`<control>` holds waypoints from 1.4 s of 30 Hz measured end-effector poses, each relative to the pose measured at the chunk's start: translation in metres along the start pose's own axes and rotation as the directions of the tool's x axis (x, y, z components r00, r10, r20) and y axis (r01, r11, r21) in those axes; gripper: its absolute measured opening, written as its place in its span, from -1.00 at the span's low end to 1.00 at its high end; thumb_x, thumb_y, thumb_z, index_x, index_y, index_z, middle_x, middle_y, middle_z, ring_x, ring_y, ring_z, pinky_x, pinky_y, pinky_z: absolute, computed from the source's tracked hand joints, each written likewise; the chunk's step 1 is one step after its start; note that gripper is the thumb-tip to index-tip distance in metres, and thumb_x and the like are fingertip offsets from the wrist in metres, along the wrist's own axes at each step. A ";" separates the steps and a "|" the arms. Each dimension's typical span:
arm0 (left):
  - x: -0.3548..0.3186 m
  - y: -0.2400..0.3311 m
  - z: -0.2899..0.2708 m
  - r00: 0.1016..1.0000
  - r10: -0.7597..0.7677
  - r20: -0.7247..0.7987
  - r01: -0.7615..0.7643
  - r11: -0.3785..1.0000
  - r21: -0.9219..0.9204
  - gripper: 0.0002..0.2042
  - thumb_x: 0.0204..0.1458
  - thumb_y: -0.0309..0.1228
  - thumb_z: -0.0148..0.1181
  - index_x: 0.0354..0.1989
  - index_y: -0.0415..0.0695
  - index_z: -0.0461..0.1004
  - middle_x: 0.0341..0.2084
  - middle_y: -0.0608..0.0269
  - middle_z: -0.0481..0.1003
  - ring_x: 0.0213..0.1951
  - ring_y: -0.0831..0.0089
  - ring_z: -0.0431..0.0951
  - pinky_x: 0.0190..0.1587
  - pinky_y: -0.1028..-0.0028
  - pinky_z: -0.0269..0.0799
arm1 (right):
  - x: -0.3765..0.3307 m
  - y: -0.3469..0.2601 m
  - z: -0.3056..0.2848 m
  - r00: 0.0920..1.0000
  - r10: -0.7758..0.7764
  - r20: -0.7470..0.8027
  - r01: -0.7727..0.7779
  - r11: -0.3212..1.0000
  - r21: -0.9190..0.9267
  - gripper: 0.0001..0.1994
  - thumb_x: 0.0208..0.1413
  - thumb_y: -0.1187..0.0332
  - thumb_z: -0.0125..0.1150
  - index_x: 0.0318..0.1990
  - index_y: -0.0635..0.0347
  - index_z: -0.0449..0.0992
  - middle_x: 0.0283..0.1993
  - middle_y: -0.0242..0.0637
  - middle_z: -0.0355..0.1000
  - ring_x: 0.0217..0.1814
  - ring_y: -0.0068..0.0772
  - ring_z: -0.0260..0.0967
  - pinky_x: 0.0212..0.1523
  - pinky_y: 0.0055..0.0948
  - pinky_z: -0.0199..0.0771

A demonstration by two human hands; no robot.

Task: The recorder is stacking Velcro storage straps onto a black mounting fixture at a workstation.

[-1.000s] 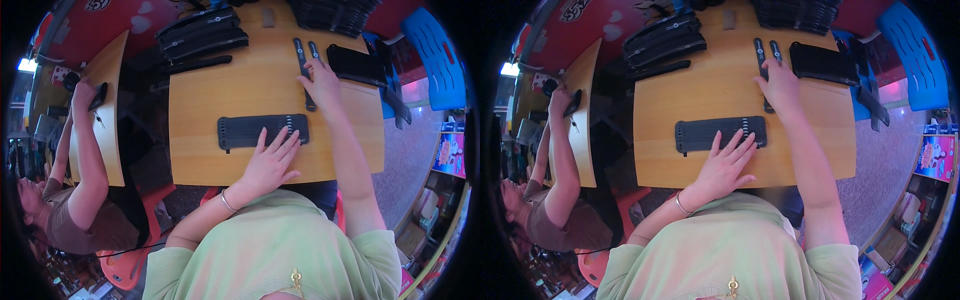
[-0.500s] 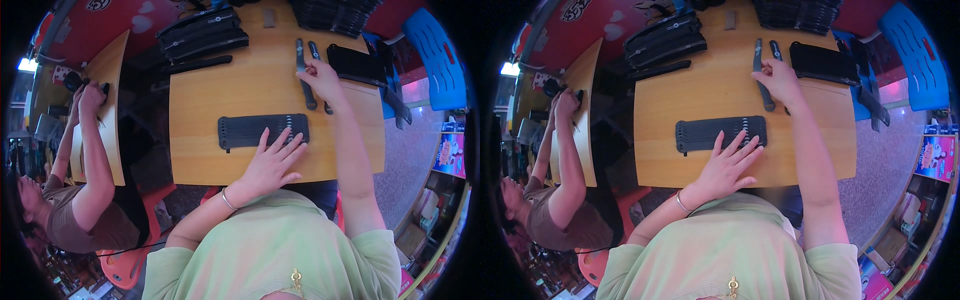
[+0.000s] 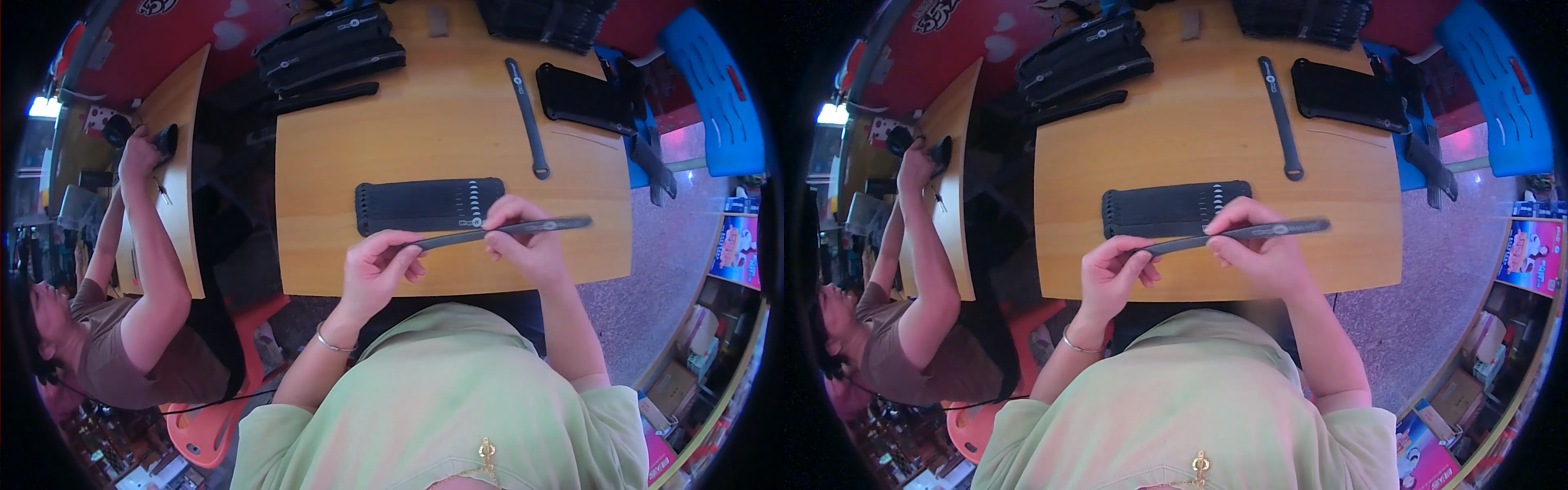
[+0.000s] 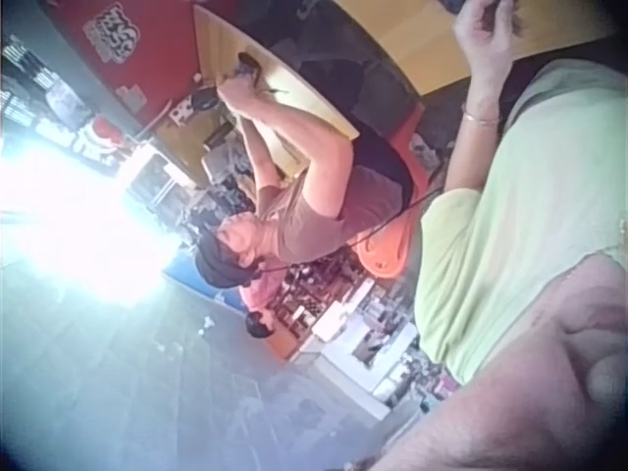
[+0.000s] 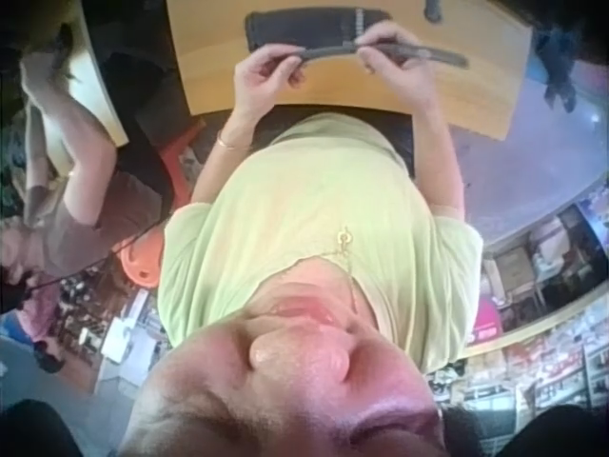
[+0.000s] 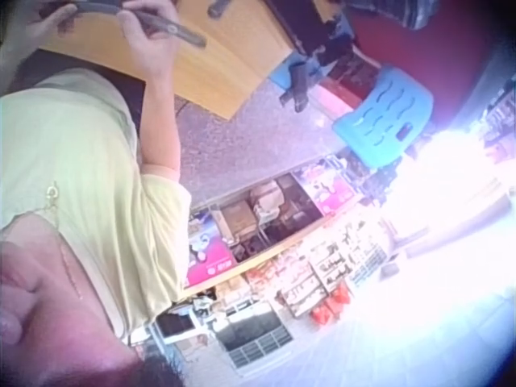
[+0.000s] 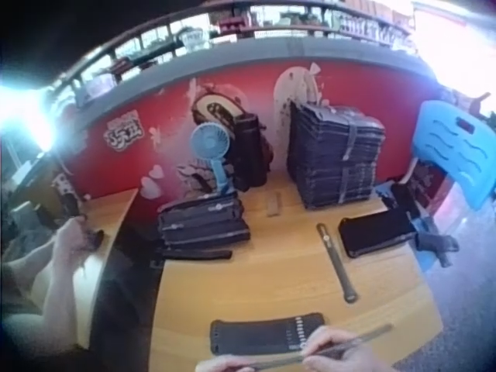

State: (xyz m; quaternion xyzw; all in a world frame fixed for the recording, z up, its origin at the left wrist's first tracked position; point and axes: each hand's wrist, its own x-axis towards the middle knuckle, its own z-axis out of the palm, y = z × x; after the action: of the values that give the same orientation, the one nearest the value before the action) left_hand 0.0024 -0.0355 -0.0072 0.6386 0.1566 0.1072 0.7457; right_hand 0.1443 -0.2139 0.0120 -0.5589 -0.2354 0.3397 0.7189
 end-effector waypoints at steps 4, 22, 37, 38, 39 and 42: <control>-0.011 -0.004 -0.025 1.000 0.004 -0.012 -0.003 0.999 0.047 -0.84 0.09 -0.70 -0.02 -0.20 -0.37 0.45 -0.35 0.16 0.42 -0.41 0.46 0.58 -0.37 0.60 0.53 | -0.015 0.012 -0.016 0.982 -0.043 -0.184 0.034 0.998 -0.054 -0.90 -0.03 0.60 0.24 -0.35 0.25 0.47 -0.38 -0.39 0.37 -0.47 -0.67 0.36 -0.47 -0.69 0.40; -0.009 -0.012 -0.054 0.938 -0.127 -0.323 0.189 0.967 0.170 -0.90 0.03 -0.62 0.14 -0.27 -0.31 0.48 -0.50 0.35 0.48 -0.58 0.73 0.39 -0.53 0.71 0.27 | -0.033 0.031 -0.014 0.928 0.032 -0.370 -0.139 0.954 -0.265 -0.85 0.04 0.62 0.14 -0.22 0.31 0.53 -0.32 -0.35 0.34 -0.45 -0.66 0.37 -0.46 -0.71 0.38; 0.001 -0.019 -0.053 0.912 -0.071 -0.405 0.185 0.951 0.249 -0.93 0.00 -0.61 0.18 -0.34 -0.30 0.46 -0.56 0.37 0.44 -0.68 0.77 0.32 -0.66 0.72 0.19 | -0.024 0.037 -0.016 0.904 0.077 -0.421 -0.241 0.905 -0.351 -0.88 0.06 0.60 0.16 -0.28 0.26 0.36 -0.43 -0.46 0.32 -0.54 -0.77 0.26 -0.58 -0.75 0.28; 0.001 -0.019 -0.052 0.911 -0.074 -0.405 0.188 0.950 0.248 -0.93 0.00 -0.61 0.18 -0.34 -0.30 0.46 -0.56 0.37 0.44 -0.68 0.77 0.32 -0.66 0.72 0.19 | -0.023 0.038 -0.015 0.903 0.080 -0.421 -0.244 0.904 -0.350 -0.88 0.06 0.60 0.16 -0.28 0.26 0.36 -0.43 -0.46 0.32 -0.54 -0.77 0.26 -0.58 -0.75 0.28; 0.001 -0.018 -0.052 0.909 -0.076 -0.411 0.197 0.945 0.260 -0.94 0.00 -0.62 0.18 -0.34 -0.30 0.46 -0.56 0.37 0.44 -0.68 0.77 0.32 -0.67 0.72 0.18 | -0.023 0.039 -0.015 0.899 0.073 -0.432 -0.242 0.904 -0.351 -0.87 0.05 0.59 0.17 -0.28 0.26 0.35 -0.43 -0.46 0.32 -0.54 -0.77 0.25 -0.60 -0.75 0.27; 0.002 -0.017 -0.050 0.905 -0.079 -0.418 0.209 0.939 0.273 -0.94 -0.01 -0.62 0.18 -0.35 -0.30 0.46 -0.57 0.37 0.44 -0.69 0.77 0.32 -0.67 0.72 0.17 | -0.022 0.041 -0.016 0.895 0.068 -0.441 -0.247 0.898 -0.363 -0.85 0.05 0.58 0.18 -0.27 0.25 0.33 -0.43 -0.46 0.31 -0.54 -0.77 0.25 -0.61 -0.74 0.26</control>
State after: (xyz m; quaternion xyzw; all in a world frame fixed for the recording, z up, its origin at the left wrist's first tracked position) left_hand -0.0151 0.0088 -0.0305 0.6991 0.3683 0.1537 0.5933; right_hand 0.1321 -0.2355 -0.0306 -0.7741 -0.0949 0.2138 0.5883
